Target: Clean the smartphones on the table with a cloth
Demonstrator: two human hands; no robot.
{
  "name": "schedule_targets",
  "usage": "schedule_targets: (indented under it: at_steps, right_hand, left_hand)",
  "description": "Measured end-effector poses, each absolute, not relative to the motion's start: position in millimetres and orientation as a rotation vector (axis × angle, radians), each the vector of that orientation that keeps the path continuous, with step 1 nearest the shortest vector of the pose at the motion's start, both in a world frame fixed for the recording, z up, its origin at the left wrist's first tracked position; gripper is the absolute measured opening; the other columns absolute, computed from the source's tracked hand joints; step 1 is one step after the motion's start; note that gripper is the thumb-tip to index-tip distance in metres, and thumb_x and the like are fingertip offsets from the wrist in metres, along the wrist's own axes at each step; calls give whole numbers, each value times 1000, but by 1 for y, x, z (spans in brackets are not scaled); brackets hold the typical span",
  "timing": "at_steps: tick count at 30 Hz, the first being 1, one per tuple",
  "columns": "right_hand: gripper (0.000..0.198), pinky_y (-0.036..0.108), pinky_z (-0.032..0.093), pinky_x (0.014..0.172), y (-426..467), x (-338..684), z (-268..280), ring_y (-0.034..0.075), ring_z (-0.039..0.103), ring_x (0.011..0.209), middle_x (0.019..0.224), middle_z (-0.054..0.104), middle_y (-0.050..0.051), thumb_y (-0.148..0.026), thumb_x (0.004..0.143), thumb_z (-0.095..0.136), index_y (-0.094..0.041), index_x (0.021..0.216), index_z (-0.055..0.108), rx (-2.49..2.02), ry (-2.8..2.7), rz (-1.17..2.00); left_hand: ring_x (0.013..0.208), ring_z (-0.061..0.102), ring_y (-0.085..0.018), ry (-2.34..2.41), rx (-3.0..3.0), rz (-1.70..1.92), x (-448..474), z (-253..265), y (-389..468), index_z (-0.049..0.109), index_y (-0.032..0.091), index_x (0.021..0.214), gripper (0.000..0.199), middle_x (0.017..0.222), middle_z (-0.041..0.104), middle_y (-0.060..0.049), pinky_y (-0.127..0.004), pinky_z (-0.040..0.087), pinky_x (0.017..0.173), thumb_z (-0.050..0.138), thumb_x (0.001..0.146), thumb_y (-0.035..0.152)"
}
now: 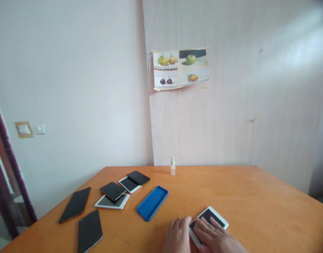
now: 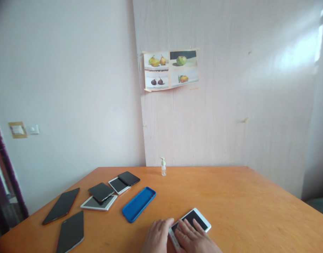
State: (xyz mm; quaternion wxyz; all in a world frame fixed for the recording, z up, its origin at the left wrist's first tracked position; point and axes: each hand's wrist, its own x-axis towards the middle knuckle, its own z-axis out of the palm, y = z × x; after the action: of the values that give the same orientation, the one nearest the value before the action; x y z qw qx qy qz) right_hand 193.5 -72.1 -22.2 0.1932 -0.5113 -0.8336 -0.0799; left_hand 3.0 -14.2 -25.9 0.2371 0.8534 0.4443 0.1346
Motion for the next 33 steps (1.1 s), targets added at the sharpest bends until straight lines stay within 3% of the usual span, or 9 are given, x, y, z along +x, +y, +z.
schedule_targets:
  at_steps: [3, 9, 14, 20, 28, 33]
  right_hand:
    - [39, 35, 45, 108, -72, 192, -16, 24, 56, 125, 137, 59, 3, -38, 97, 49, -31, 134, 61, -1447, -2434, -82]
    - [42, 64, 29, 111, -73, 206, -15, 34, 43, 136, 143, 53, 10, -37, 100, 40, -27, 136, 58, -1792, -2144, -51]
    - [45, 53, 24, 118, -79, 182, -4, 28, 42, 137, 146, 50, 3, -42, 100, 41, -37, 145, 46, -1439, -2416, 183]
    - [44, 77, 14, 108, -73, 202, -11, 38, 29, 143, 150, 46, 2, -43, 101, 34, -39, 142, 49, -1911, -2088, 44]
    - [46, 65, 25, 113, -78, 177, 2, 34, 36, 140, 149, 47, 1, -47, 100, 39, -43, 146, 41, -1528, -2411, 226]
    - [43, 76, 15, 108, -71, 203, -16, 38, 30, 142, 149, 47, 1, -44, 101, 36, -41, 141, 50, -1923, -2067, 25]
  left_hand:
    - [122, 48, -33, 1208, 2339, 365, 3, -27, -12, 48, 19, 137, 69, 133, 58, -11, -44, 35, 106, 63, 71, 33]
    - [122, 47, -35, 1191, 2327, 431, 3, -24, -18, 47, 15, 139, 82, 132, 57, -14, -44, 32, 108, 69, 61, 32]
    - [121, 49, -32, 1186, 2298, 477, 3, -21, -22, 50, 14, 137, 74, 130, 59, -14, -42, 34, 106, 59, 64, 23]
    - [124, 47, -35, 1173, 2312, 509, 3, -22, -23, 45, 10, 142, 86, 133, 57, -16, -45, 31, 109, 64, 60, 27]
    - [123, 49, -34, 1134, 2307, 537, 1, -31, -17, 42, 10, 145, 86, 136, 56, -17, -44, 36, 107, 58, 61, 20]
    - [125, 48, -36, 1141, 2269, 568, 2, -29, -20, 41, 8, 145, 93, 135, 57, -19, -46, 33, 109, 66, 57, 26]
